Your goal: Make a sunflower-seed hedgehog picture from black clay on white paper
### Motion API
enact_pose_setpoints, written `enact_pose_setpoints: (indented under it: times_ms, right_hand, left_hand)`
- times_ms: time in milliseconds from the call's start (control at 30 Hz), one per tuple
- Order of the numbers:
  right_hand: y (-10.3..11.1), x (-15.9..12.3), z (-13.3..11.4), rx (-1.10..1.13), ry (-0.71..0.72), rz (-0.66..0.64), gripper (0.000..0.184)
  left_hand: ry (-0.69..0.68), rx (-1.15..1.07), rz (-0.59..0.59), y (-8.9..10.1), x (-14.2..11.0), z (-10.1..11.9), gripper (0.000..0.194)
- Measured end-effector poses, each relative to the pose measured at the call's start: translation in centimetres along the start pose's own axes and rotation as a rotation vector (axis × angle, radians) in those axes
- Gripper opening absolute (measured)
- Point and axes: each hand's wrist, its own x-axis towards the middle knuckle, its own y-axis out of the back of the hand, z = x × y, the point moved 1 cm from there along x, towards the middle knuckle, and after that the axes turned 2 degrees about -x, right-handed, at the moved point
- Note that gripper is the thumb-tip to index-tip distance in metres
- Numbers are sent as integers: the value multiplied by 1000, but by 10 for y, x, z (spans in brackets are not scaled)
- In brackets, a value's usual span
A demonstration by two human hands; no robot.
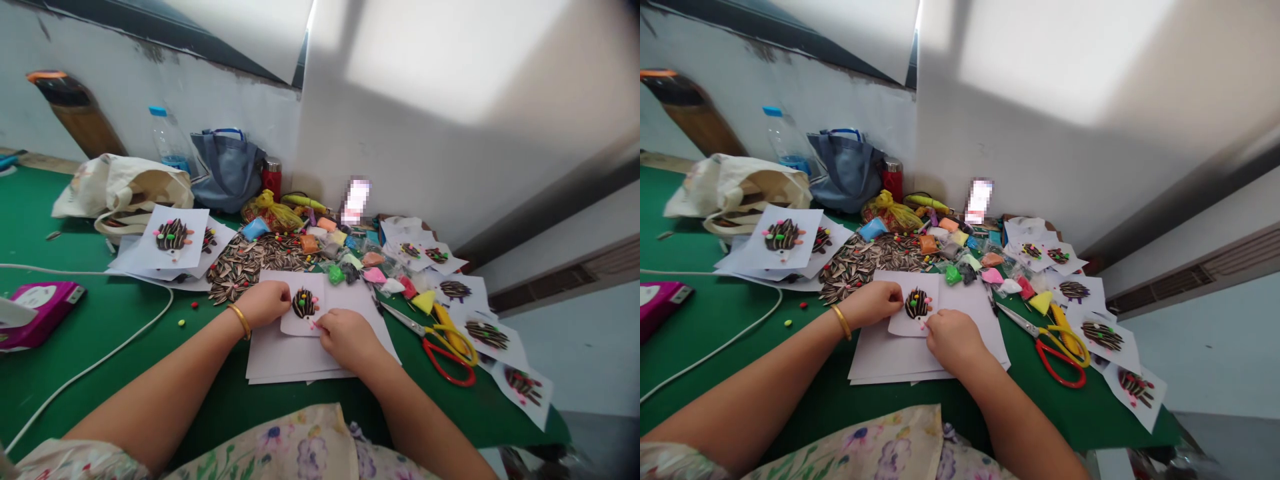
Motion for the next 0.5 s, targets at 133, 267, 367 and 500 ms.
enact_pose_setpoints:
  times_ms: [133,267,367,500]
  right_hand:
    - [7,-4,8,77,-32,45,23]
    - [6,-4,10,103,-32,38,23]
    - [1,-3,8,109,-4,33,23]
    - [-2,-2,7,100,7,24,23]
  left_hand:
    - [9,-8,-2,0,0,0,13]
    - [-6,0,4,-1,0,-1,14]
    - [-10,8,5,-1,0,-1,14]
    - [-5,14,1,-1,0,-2,14]
